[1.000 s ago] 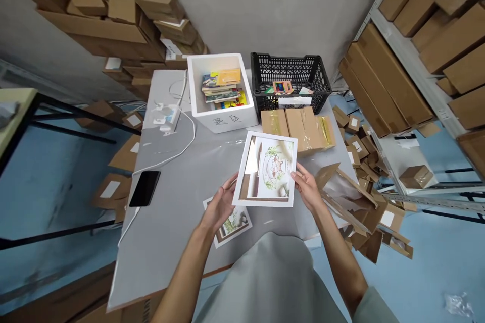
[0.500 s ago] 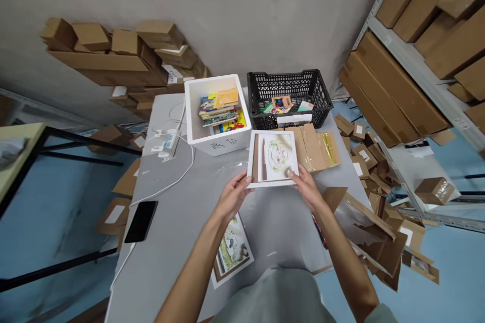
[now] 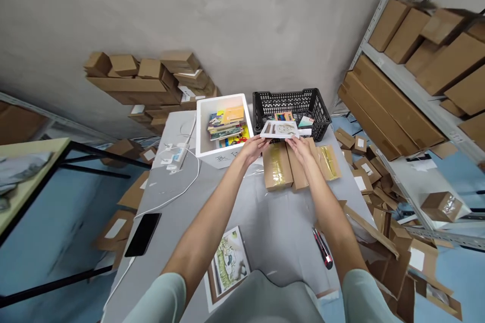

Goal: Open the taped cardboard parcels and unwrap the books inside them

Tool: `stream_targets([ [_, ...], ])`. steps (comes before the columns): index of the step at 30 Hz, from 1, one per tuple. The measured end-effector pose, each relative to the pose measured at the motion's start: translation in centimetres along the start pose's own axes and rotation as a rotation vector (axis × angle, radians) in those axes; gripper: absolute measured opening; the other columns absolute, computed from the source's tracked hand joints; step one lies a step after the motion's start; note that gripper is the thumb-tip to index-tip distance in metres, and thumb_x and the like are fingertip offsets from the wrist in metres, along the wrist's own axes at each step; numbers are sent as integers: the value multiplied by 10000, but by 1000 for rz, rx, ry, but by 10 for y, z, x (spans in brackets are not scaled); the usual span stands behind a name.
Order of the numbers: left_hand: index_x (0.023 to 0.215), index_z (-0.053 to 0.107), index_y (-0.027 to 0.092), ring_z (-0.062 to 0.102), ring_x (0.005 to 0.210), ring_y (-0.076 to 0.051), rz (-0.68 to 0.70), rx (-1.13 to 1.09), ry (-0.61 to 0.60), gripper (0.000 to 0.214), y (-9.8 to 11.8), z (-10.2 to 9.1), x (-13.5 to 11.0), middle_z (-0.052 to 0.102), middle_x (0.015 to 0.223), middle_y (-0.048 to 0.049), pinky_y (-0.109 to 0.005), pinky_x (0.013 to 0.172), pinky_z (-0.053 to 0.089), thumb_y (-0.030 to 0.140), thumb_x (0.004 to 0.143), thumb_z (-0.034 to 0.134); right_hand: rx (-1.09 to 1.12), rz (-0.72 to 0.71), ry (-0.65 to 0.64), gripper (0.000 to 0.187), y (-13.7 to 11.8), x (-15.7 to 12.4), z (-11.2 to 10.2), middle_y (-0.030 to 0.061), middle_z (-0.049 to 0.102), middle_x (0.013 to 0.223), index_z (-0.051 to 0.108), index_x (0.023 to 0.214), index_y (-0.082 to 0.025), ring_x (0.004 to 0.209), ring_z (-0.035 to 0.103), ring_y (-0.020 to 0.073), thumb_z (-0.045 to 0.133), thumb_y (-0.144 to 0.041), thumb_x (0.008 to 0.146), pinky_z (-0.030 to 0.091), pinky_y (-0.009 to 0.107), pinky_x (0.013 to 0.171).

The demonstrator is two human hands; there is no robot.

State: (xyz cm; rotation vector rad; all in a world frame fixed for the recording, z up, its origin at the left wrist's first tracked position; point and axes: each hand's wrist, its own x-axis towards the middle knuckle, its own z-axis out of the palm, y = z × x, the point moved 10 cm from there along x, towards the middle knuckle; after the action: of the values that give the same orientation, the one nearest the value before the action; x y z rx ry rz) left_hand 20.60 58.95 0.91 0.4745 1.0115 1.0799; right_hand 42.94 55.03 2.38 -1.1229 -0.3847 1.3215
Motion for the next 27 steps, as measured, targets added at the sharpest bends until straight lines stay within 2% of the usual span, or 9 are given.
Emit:
stream_targets([
  [4,1327,638,147,766,1109,-232,18,-18,20,556,4,2,-4,766,1209,-172,-451,1130,580,89,842,906,30,-20,14,253,-8,0,10,30,762,833,616,862,-239,956,793,178,816,-85,859,655,390,1122],
  [8,1294,691,145,771,1127,-234,109,44,3,490,-9,-36,-51,734,1403,-206,-453,1136,574,238,869,918,-47,33,-81,205,16,-42,4,51,811,934,667,951,-236,974,809,185,846,-177,870,655,386,1106],
  [11,1274,744,172,767,1168,-263,166,151,52,492,-45,-102,-108,739,1434,-193,-477,1123,583,409,874,905,-147,121,-139,247,65,-99,-12,78,828,1028,720,1042,-226,1015,818,215,877,-289,862,673,386,1030],
  [14,1258,748,177,778,1176,-294,105,242,206,548,-102,-201,-173,749,1424,-204,-507,1108,595,502,841,891,-268,279,-199,355,134,-172,-30,87,823,1006,741,1051,-214,994,820,251,914,-416,816,665,421,968],
  [17,1197,751,198,771,1228,-313,-31,480,460,470,-154,-311,-250,793,1339,-162,-465,1079,618,518,860,822,-376,408,-248,370,199,-245,-48,51,797,902,750,956,-257,900,806,259,947,-498,754,642,446,902],
  [20,1135,753,216,707,1344,-383,-136,557,637,382,-190,-391,-330,800,1291,-153,-515,1103,601,463,847,794,-486,526,-261,324,252,-306,-68,37,735,768,706,789,-275,817,777,282,975,-413,672,606,460,817],
  [23,1122,740,219,693,1360,-390,-234,570,748,344,-219,-435,-394,796,1247,-158,-516,1101,592,401,831,762,-657,626,-251,324,291,-345,-89,39,656,705,636,689,-267,808,743,293,950,-314,625,561,450,767],
  [25,1107,735,201,735,1277,-375,-298,558,769,334,-239,-447,-418,800,1181,-167,-493,1043,613,357,812,754,-746,656,-245,324,308,-358,-99,36,627,717,610,676,-265,830,718,287,926,-298,614,546,436,757],
  [27,1080,731,176,774,1161,-351,-339,535,762,320,-257,-449,-426,802,1107,-172,-462,981,627,323,796,750,-792,660,-254,308,321,-362,-104,19,618,752,606,706,-259,872,689,264,898,-326,637,539,404,767],
])
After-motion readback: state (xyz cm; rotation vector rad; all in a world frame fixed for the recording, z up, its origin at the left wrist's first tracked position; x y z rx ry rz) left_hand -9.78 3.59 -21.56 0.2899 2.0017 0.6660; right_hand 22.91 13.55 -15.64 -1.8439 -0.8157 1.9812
